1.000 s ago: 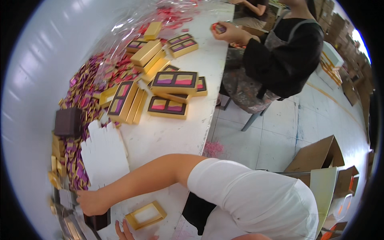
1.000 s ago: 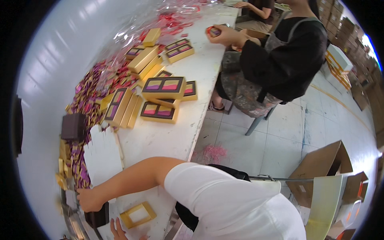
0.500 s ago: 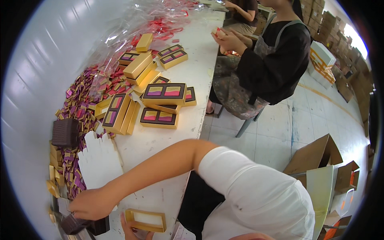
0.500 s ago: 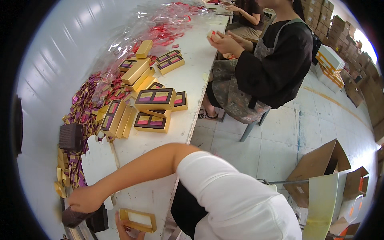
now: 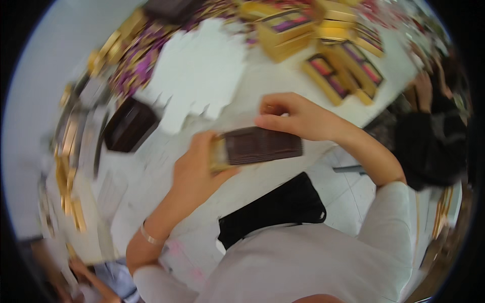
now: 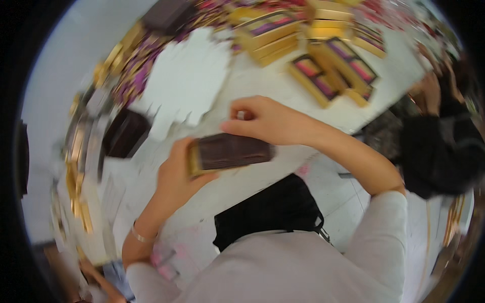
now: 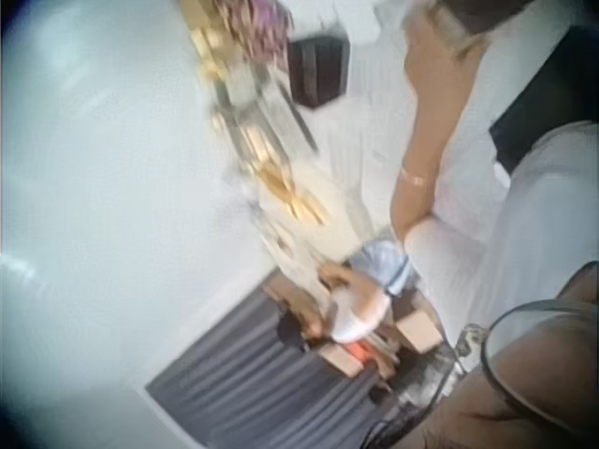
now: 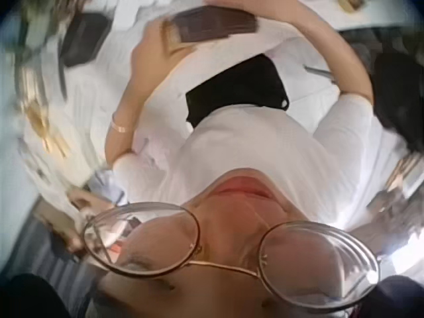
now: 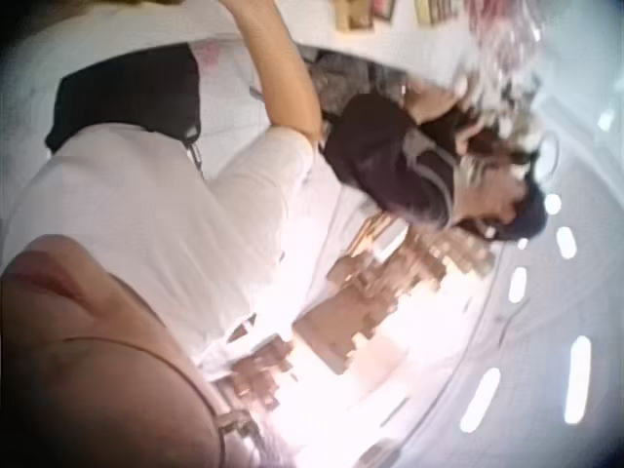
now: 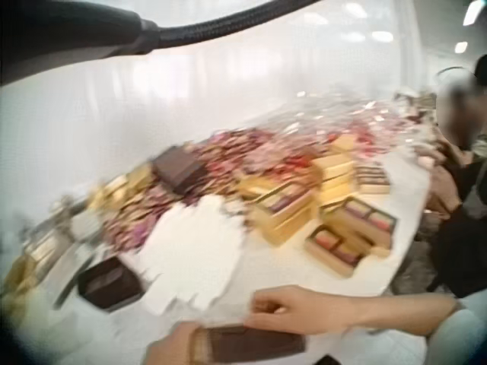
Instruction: The person repeatedly picks up small rectangular cosmetic compacts, opens them, places colored inserts into the trays, closes the lids, and stacks the finished units on the table. The process is continuous and repetitive throughout the clip.
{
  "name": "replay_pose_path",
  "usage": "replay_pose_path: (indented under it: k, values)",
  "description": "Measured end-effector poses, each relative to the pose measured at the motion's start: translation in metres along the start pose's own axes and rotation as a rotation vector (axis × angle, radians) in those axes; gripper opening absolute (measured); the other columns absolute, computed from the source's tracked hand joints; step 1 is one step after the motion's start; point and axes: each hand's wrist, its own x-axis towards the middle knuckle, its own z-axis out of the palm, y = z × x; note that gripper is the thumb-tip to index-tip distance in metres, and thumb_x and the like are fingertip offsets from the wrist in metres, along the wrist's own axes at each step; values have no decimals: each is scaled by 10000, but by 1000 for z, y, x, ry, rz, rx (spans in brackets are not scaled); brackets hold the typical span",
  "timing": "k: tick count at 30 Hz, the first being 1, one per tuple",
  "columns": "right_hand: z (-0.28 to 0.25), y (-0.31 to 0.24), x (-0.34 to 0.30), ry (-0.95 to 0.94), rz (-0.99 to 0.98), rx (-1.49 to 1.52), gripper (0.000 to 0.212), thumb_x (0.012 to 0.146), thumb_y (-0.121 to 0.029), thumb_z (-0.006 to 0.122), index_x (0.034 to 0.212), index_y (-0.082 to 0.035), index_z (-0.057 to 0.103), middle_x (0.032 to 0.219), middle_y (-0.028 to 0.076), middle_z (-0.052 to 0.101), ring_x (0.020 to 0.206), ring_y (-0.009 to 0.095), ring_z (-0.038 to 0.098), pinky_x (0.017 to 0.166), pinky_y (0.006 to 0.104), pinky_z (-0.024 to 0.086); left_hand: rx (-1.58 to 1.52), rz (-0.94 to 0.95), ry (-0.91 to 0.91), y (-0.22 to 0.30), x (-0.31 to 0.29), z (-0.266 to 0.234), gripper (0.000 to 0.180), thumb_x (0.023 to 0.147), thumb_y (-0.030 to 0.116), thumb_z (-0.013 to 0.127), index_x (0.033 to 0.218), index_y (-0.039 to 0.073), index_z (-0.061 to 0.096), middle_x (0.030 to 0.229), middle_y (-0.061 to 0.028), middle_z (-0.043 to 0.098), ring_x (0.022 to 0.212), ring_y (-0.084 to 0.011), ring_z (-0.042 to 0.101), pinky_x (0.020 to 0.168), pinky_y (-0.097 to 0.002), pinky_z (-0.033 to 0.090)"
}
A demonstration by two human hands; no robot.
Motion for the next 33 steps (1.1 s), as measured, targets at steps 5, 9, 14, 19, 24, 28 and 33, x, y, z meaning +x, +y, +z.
replay_pose_path:
  k: [5,9,14,19,24,28,33]
  values:
    - [24,-18,10,133,-78,-621,250,867,-269,621,894,-25,574,928,106,555,731,218,549,669,317,445,-15,-50,-62,1,8,8,703,640,281,817,1193,72,437,1108,-101,522,888,-295,603,717,-369,501]
    - [7,-21,-1,252,-436,-603,322,789,-242,694,1048,-65,623,1167,126,497,860,253,549,756,331,448,-29,28,35,-9,4,13,696,633,290,819,1182,74,450,1101,-87,521,849,-276,608,673,-360,506]
    - [-11,-3,-31,-102,-372,-563,419,687,35,689,1095,-40,624,1123,152,523,891,267,572,749,336,482,-103,129,136,-19,6,24,698,629,312,813,1181,74,458,1092,-76,517,802,-273,612,637,-356,504]
    - [1,15,-17,-34,-761,-1025,339,681,-20,633,1008,67,617,1067,180,554,824,281,590,676,322,513,-143,132,116,-20,7,24,692,629,320,811,1181,91,463,1104,-70,515,818,-280,609,648,-366,501]
    - [27,-6,-25,-79,-688,-1387,570,723,-254,626,1155,102,521,1298,243,451,1158,343,474,962,427,395,-140,32,83,-18,3,22,685,622,326,813,1167,98,468,1064,-72,520,812,-286,608,651,-371,498]
    - [47,19,-40,-106,-462,-1082,880,753,-572,570,1294,97,388,1417,260,322,1334,372,304,1099,499,197,-144,8,64,-14,3,23,683,629,340,809,1170,106,465,1058,-74,523,813,-288,610,659,-377,496]
    - [23,-12,-18,25,-565,-950,677,810,-429,614,1253,60,460,1335,230,441,1238,376,424,1049,467,290,-109,13,93,-17,0,25,723,639,370,795,1203,99,433,1083,-86,509,815,-300,597,657,-403,482]
